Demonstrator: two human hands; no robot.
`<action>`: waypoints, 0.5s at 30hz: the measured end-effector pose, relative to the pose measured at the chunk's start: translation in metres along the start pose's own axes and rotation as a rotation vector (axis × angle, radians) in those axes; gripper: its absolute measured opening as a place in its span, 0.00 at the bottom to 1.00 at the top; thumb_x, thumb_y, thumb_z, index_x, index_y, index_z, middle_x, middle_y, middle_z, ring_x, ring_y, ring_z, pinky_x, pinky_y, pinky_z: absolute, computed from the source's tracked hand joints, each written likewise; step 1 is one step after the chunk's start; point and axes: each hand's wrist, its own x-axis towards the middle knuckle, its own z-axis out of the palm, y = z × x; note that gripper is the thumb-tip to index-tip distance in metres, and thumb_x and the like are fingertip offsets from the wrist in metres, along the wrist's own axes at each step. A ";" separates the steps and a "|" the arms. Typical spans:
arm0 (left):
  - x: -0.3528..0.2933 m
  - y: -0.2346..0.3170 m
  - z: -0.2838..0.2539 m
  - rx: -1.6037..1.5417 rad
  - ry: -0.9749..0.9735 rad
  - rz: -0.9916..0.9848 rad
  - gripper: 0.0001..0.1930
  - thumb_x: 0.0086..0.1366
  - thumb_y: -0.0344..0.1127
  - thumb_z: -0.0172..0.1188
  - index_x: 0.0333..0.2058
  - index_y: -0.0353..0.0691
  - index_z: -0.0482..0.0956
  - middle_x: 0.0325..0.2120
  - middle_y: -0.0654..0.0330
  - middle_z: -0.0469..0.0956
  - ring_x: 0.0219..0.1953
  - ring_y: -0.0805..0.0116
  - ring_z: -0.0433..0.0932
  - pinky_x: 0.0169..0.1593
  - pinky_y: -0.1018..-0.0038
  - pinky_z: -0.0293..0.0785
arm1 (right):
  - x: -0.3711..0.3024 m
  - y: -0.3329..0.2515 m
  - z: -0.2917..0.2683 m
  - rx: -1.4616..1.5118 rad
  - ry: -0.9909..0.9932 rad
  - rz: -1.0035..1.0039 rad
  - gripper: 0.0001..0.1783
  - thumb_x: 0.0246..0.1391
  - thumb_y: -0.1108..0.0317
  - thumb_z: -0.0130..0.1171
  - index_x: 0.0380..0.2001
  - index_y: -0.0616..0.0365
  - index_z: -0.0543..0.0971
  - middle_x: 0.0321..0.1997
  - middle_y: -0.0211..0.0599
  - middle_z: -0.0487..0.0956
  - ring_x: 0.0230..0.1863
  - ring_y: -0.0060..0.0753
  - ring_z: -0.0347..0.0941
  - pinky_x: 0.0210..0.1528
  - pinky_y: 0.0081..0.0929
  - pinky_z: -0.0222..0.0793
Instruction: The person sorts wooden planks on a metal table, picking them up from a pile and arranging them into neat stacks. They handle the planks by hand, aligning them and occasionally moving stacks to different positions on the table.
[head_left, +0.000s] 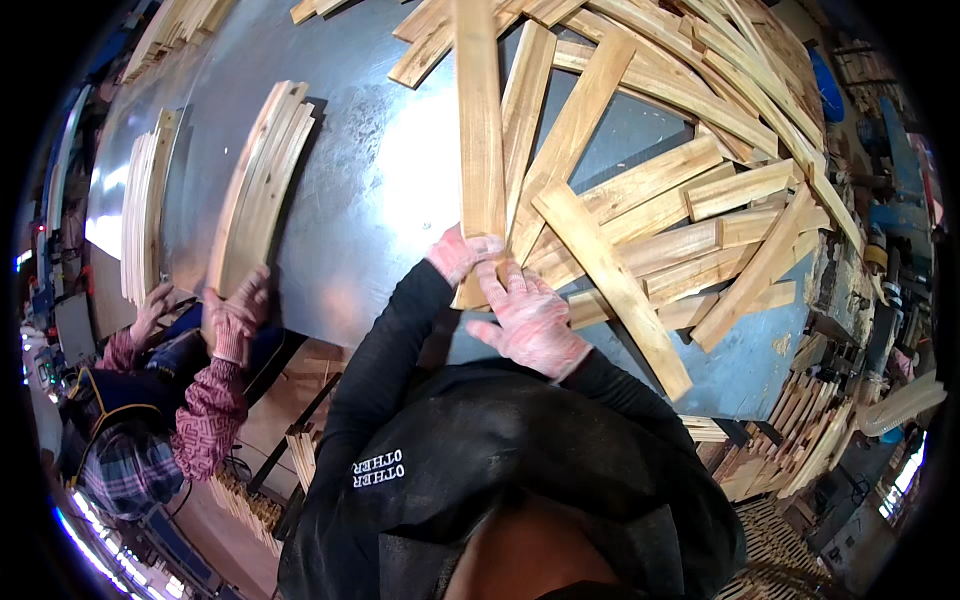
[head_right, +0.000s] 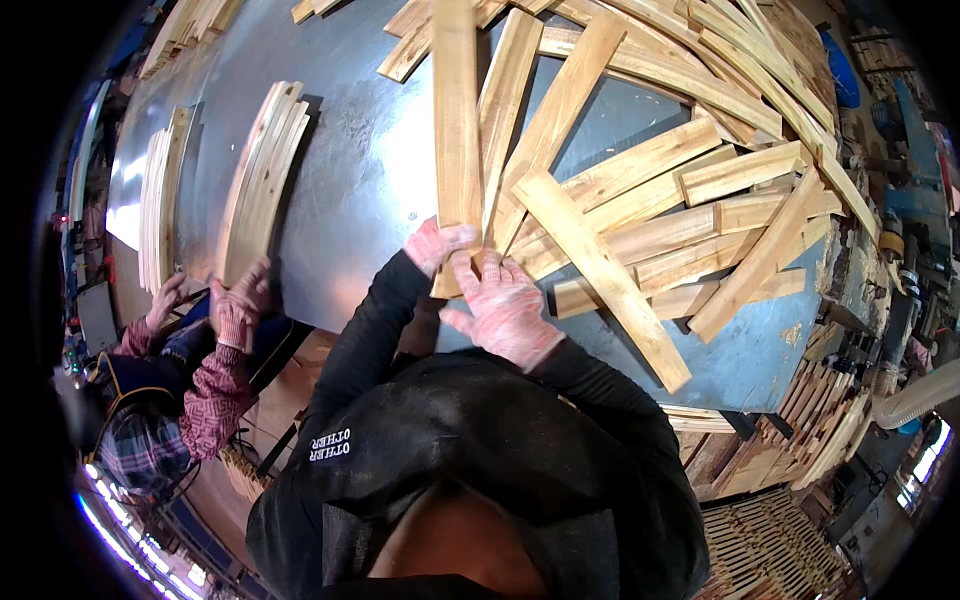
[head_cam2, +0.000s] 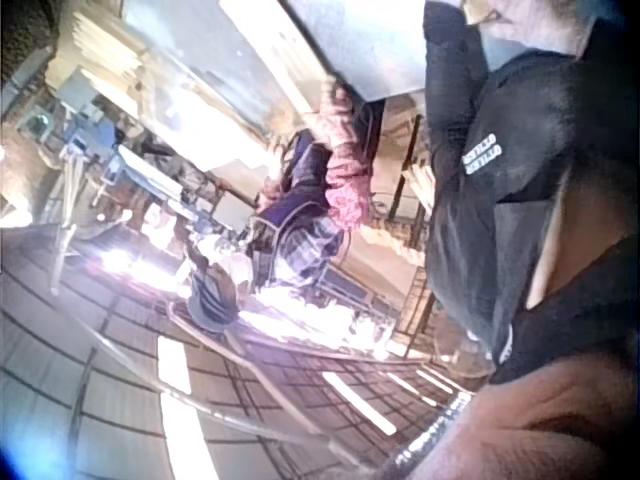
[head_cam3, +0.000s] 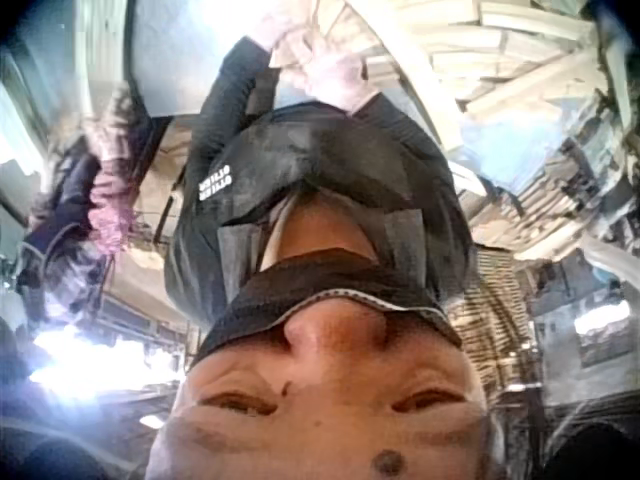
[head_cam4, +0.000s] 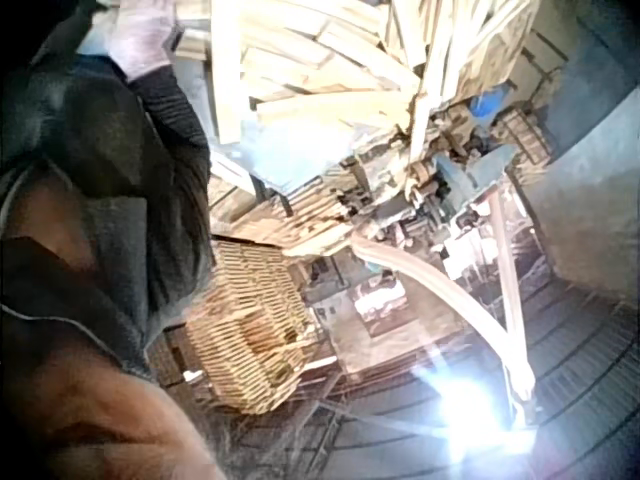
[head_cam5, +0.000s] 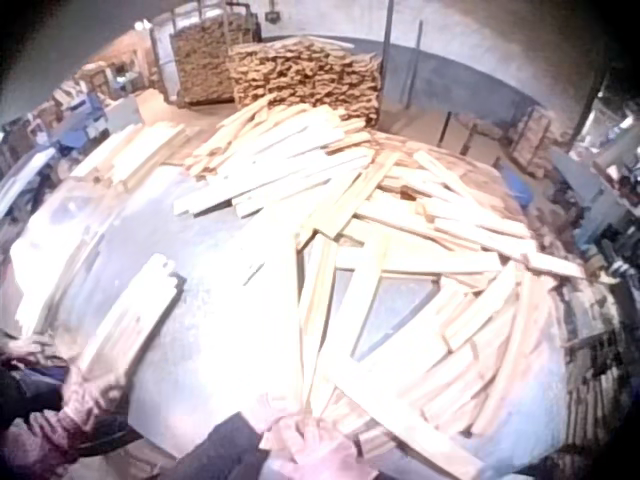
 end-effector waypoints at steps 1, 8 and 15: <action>-0.008 0.008 0.006 -0.278 0.018 -0.083 0.28 0.57 0.42 0.68 0.52 0.33 0.73 0.38 0.52 0.81 0.38 0.60 0.81 0.45 0.65 0.80 | -0.012 0.015 0.006 0.105 -0.001 -0.037 0.41 0.46 0.47 0.65 0.58 0.63 0.68 0.49 0.54 0.75 0.53 0.51 0.71 0.59 0.50 0.63; -0.043 0.000 0.003 -0.749 -0.218 -0.081 0.32 0.53 0.39 0.70 0.52 0.27 0.69 0.35 0.48 0.80 0.37 0.55 0.82 0.41 0.61 0.82 | -0.109 0.154 0.023 -0.156 -0.014 0.554 0.57 0.37 0.46 0.70 0.68 0.58 0.56 0.57 0.53 0.71 0.59 0.56 0.65 0.64 0.48 0.58; -0.093 -0.032 0.003 -0.240 0.186 -0.005 0.29 0.55 0.32 0.66 0.54 0.29 0.68 0.39 0.51 0.79 0.39 0.63 0.80 0.46 0.68 0.79 | -0.057 0.158 -0.009 0.354 0.214 0.603 0.48 0.43 0.51 0.68 0.64 0.61 0.63 0.60 0.58 0.70 0.62 0.54 0.65 0.65 0.40 0.60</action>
